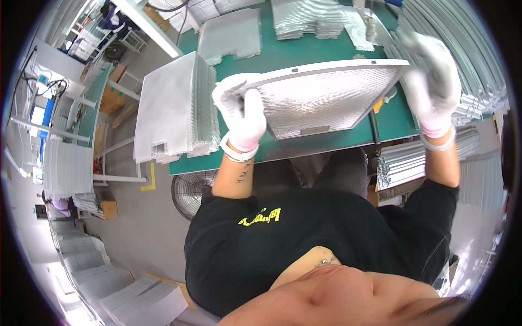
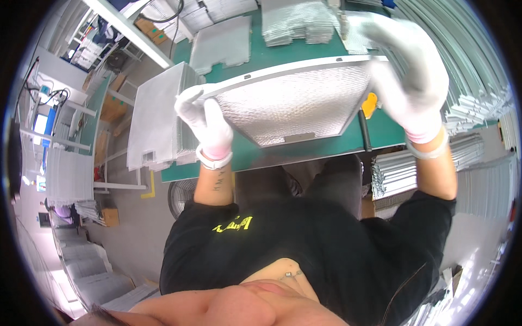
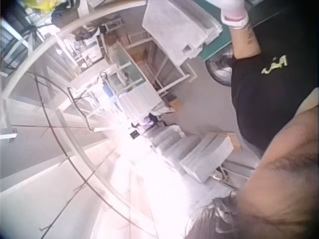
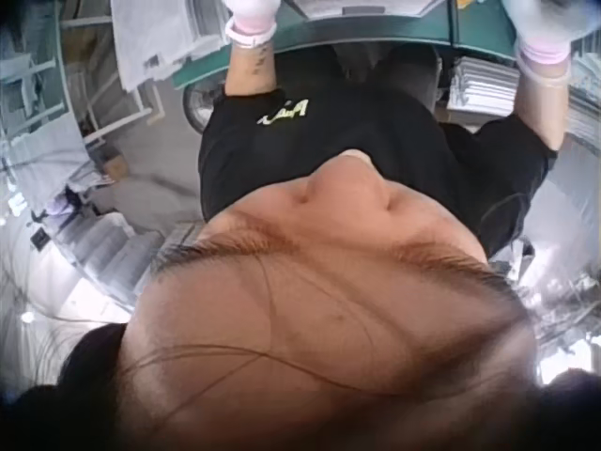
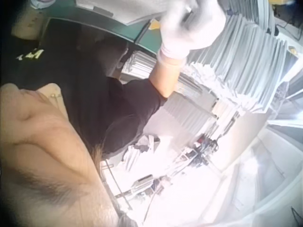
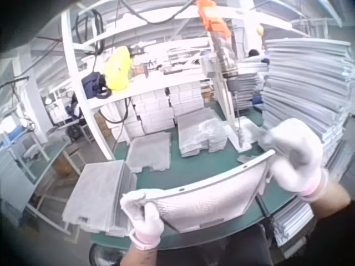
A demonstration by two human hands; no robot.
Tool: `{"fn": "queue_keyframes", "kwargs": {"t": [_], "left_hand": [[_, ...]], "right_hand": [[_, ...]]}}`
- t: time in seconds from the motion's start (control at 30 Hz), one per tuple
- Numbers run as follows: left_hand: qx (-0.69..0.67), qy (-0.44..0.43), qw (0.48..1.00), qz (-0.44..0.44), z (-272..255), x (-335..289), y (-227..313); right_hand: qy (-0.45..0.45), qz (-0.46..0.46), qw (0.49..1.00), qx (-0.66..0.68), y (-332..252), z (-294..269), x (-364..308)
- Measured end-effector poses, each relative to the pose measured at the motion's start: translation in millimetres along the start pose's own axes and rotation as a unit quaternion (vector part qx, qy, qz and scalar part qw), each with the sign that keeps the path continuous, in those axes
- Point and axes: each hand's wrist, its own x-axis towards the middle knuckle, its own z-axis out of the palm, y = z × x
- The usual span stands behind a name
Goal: The person assembles metal frames by placing a mesh sheet on a workbench, inserting a plastic clip, and fitting metal bars into the sheet's edges. They then use a power drill to secure the bars to the mesh. The process is repeated for multiple units.
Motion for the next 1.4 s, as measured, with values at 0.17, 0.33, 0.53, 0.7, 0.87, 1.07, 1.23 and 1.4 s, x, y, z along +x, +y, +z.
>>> {"fn": "queue_keyframes", "kwargs": {"t": [0.17,0.33,0.53,0.7,0.87,1.07,1.23,1.4], "left_hand": [[0.206,0.007,0.978,0.021,-10.8,35.1,-2.4],[0.152,-0.304,0.936,0.092,23.7,123.0,48.6],[0.268,-0.56,0.74,0.259,87.8,75.4,-13.9],[0.344,-0.558,0.72,0.226,104.8,57.3,-8.9],[0.394,-0.285,0.856,0.176,117.3,13.3,-16.7],[0.442,-0.132,0.877,0.136,134.9,-10.9,-26.7],[0.404,-0.086,0.896,0.163,137.9,-15.0,-40.5],[0.385,-0.076,0.906,0.155,139.6,-15.3,-44.4]], "right_hand": [[-0.133,0.372,0.908,-0.14,45.7,60.1,-192.6],[-0.332,0.525,0.757,-0.204,20.3,94.7,-260.4],[-0.118,0.605,0.774,0.142,16.2,51.9,-241.9],[-0.106,0.601,0.775,0.164,-12.9,-15.8,-207.8],[-0.224,0.4,0.889,0.016,-11.8,-90.6,-123.5],[-0.084,0.279,0.956,0.035,-12.7,-105.7,-62.7],[-0.224,0.259,0.939,0.042,-21.1,-70.2,-75.8],[-0.21,0.195,0.958,-0.026,-17.0,-73.6,-64.3]]}}
